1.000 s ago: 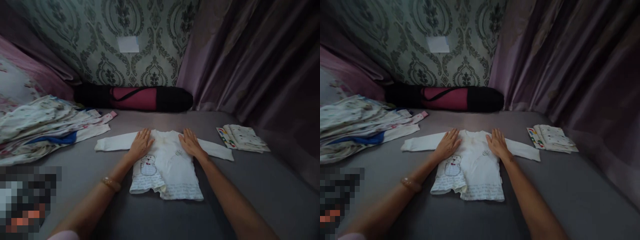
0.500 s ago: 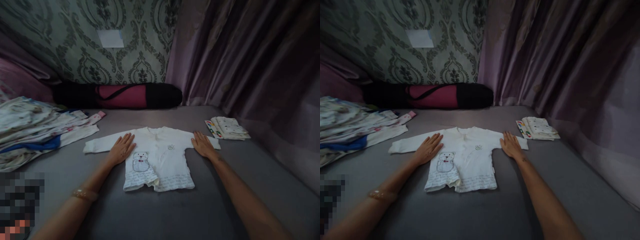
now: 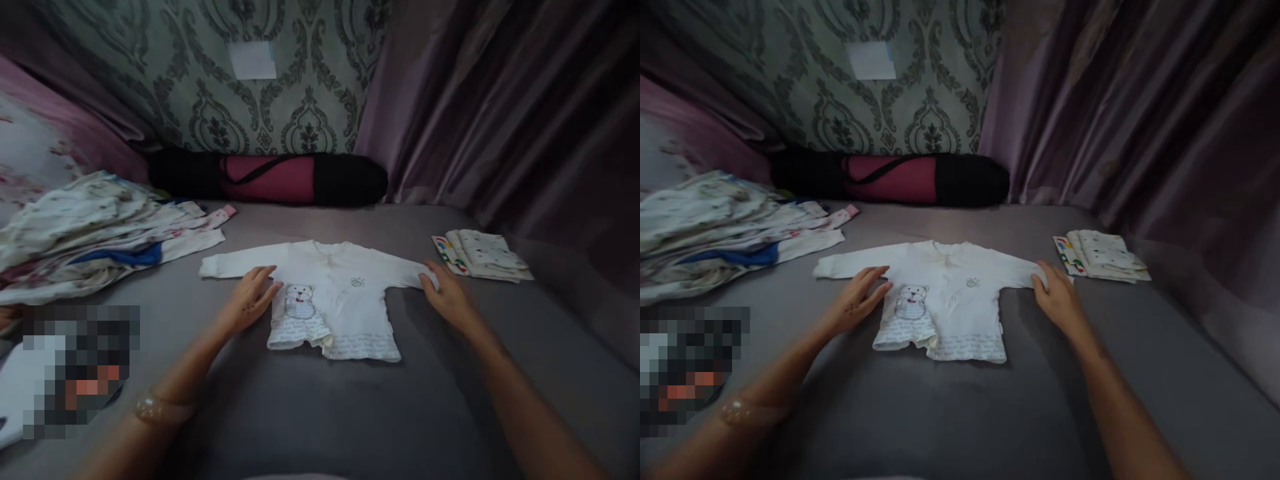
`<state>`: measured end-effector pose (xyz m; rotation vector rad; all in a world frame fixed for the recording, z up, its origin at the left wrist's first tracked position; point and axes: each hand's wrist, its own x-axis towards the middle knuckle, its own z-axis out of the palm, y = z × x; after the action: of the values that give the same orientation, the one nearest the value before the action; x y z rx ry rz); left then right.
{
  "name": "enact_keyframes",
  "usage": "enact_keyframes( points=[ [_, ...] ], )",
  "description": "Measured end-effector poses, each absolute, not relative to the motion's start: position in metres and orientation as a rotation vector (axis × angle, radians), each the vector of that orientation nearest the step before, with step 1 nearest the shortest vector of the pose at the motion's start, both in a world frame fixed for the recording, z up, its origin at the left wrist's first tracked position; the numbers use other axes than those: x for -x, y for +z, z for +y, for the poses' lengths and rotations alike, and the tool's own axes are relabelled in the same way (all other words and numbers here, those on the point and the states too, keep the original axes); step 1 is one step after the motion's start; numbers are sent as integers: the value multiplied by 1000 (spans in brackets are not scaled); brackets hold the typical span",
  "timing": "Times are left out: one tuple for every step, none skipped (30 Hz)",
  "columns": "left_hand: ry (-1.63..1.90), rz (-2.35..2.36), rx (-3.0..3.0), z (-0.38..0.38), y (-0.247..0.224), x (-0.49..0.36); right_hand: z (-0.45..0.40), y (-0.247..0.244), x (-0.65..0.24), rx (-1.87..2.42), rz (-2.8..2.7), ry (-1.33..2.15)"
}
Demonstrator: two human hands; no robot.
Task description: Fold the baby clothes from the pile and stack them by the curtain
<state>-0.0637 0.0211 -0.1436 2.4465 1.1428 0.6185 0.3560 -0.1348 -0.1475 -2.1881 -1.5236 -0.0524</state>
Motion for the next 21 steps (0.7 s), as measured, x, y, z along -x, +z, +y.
enact_keyframes(
  points=[
    [583, 1188, -2343, 9, -139, 70, -143, -143, -344, 2138, -1497, 137],
    [534, 1225, -2239, -3, -135, 77, -152, -139, -330, 2103, -1483, 326],
    [485, 1244, -2145, -14, -133, 83, -161, -135, -317, 2081, -1466, 474],
    [447, 1248, -2067, -25, -132, 90, -171, -132, -304, 2074, -1468, 596],
    [416, 1236, -2010, -36, -133, 95, -181, -130, -291, 2082, -1470, 694],
    [397, 1217, -1975, -46, -135, 100, -190, -128, -280, 2089, -1472, 766],
    [388, 1200, -1959, -54, -137, 103, -198, -127, -271, 2091, -1478, 818],
    [389, 1186, -1957, -61, -140, 104, -204, -127, -263, 2089, -1484, 848],
    [397, 1176, -1964, -67, -144, 104, -209, -128, -256, 2083, -1495, 854],
    [412, 1171, -1978, -72, -147, 102, -212, -130, -251, 2076, -1511, 835],
    [436, 1172, -1994, -76, -150, 99, -214, -133, -247, 2079, -1527, 794],
    [465, 1182, -2008, -79, -152, 96, -215, -137, -245, 2090, -1546, 743],
    [492, 1195, -2017, -80, -153, 93, -215, -141, -243, 2106, -1565, 685],
    [517, 1212, -2016, -82, -154, 89, -215, -144, -242, 2122, -1579, 624],
    [536, 1228, -2004, -82, -154, 87, -214, -148, -241, 2133, -1589, 573],
    [555, 1245, -1980, -82, -154, 84, -214, -150, -240, 2139, -1593, 536],
    [578, 1260, -1949, -82, -154, 82, -214, -152, -239, 2144, -1591, 508],
    [605, 1274, -1916, -82, -153, 80, -214, -153, -239, 2147, -1585, 488],
    [637, 1290, -1884, -82, -153, 79, -214, -153, -238, 2156, -1578, 473],
    [668, 1308, -1859, -83, -152, 77, -214, -152, -237, 2172, -1572, 457],
    [696, 1329, -1844, -83, -152, 75, -215, -152, -236, 2188, -1573, 437]
  ],
)
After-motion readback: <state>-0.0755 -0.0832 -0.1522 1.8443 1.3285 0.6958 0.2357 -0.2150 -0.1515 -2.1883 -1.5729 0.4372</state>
